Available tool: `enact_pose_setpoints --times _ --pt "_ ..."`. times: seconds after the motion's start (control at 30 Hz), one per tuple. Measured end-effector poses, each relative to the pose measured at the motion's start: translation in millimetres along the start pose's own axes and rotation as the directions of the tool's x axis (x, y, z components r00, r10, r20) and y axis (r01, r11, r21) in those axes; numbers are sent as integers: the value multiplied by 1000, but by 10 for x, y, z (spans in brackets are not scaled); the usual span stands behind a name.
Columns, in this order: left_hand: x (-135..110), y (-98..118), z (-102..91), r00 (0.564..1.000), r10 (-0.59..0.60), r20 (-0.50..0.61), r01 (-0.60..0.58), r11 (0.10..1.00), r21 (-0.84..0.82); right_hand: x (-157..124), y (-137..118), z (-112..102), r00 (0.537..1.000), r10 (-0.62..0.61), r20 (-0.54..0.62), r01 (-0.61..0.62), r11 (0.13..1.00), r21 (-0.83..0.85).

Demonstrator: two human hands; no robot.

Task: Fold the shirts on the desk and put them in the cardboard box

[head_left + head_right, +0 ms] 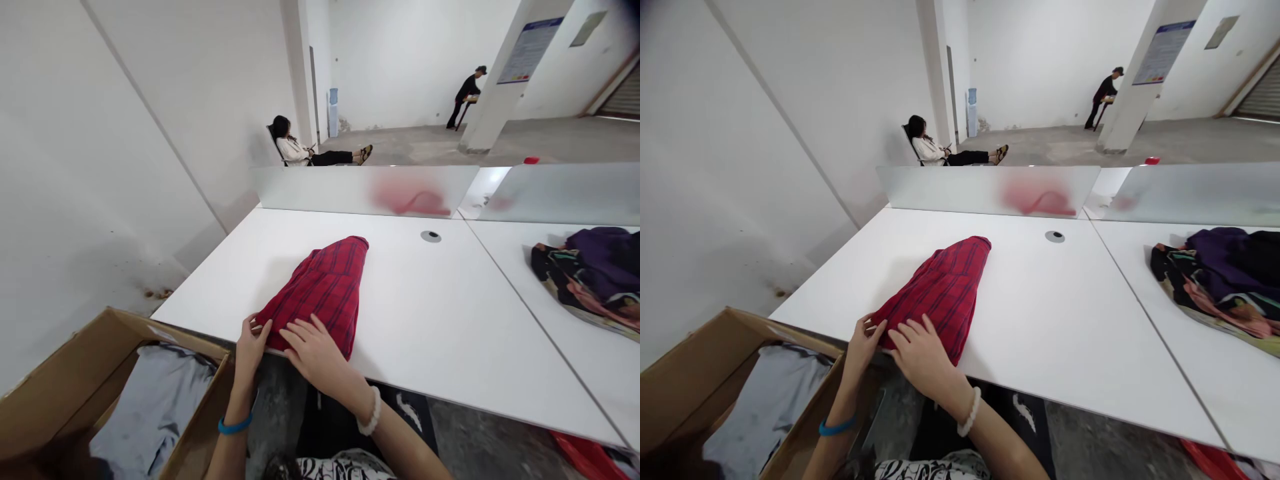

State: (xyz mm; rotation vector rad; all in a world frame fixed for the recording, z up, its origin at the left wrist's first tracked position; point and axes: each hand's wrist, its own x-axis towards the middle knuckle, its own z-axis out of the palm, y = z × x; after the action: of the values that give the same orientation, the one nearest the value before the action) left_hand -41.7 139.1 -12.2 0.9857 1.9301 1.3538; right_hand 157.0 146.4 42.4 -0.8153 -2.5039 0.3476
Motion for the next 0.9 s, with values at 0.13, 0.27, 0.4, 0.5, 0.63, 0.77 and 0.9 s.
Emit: enact_pose_setpoints --times 0.13,0.27,0.4,0.5,0.63,0.77,0.9 --pt "53 64 24 995 92 37 -97 977 188 -382 289 100 991 120 -50 -125 985 -118" --pt "-27 162 -113 989 126 78 -143 950 278 -679 451 242 982 161 -102 -165 986 -31" --pt "-299 214 -404 962 20 272 -131 909 396 -886 421 60 992 122 -14 -120 987 105" --pt "-525 126 -609 815 -251 523 -15 892 452 -1071 345 -133 993 74 90 -90 977 195" --pt "-634 -123 -665 826 -300 478 236 953 189 -1298 280 -226 986 47 160 -90 958 273" --pt "-624 -311 -414 845 -238 479 385 892 -237 -1346 274 -216 986 52 161 -102 942 319" --pt "-741 -369 -139 778 -238 581 476 827 -298 -1391 252 -185 991 106 82 -127 935 332"
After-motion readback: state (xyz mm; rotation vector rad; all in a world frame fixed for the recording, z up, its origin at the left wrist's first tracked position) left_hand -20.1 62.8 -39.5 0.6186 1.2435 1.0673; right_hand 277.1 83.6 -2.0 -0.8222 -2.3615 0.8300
